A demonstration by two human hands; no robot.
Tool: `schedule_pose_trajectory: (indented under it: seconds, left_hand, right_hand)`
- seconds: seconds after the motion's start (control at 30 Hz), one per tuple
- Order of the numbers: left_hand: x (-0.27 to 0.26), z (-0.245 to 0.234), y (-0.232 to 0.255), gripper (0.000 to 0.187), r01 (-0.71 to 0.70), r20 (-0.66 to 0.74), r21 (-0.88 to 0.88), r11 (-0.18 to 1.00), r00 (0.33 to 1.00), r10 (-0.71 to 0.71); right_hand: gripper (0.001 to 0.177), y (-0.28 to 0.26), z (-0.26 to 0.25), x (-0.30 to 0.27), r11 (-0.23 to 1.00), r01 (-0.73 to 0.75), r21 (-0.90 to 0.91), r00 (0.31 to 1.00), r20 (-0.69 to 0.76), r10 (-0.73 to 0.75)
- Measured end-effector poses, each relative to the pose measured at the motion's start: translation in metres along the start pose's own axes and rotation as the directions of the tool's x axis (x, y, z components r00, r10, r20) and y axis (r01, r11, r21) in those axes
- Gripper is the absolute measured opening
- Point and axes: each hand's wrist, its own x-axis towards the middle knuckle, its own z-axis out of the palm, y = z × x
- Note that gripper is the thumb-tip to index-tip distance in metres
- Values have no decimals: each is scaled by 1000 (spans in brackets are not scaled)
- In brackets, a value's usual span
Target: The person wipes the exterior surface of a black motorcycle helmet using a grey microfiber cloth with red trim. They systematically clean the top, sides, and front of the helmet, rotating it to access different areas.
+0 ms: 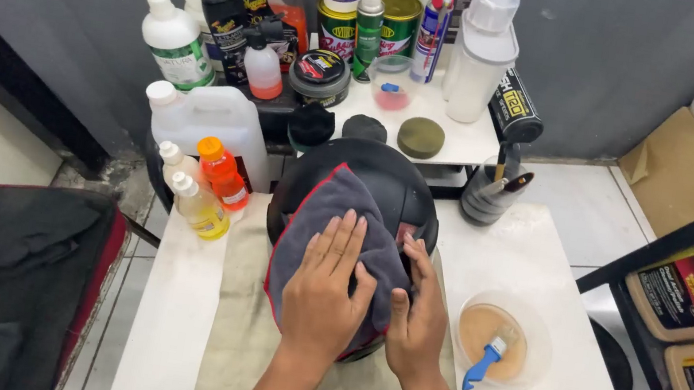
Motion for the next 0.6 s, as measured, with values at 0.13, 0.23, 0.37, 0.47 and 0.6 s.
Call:
schedule_pose_trajectory:
  seconds: [0.13, 0.23, 0.37, 0.47, 0.6]
  left_hand:
    - [27, 10, -16, 49, 40, -33, -38, 998, 999, -41]
    - [39, 20, -23, 45, 97, -54, -17, 995, 994, -98]
    - [24, 13, -14, 49, 32, -82, 79, 996, 996, -25]
    - [4, 4, 2, 49, -23, -56, 88, 996, 998, 28]
    - [-24, 9, 17, 49, -107, 7, 98, 989, 994, 107]
  right_hand:
    - [46, -4, 2, 1, 999, 22, -31, 1000, 4, -22]
    - [43, -5, 2, 2, 1000, -18, -4, 1000, 16, 18]
    - [38, -5, 5, 1, 1000, -10, -8, 1000, 2, 10]
    - [38, 3, 4, -2, 1000, -9, 29, 1000, -25, 10]
    - [52, 0, 0, 0, 996, 9, 85, 1000, -7, -9]
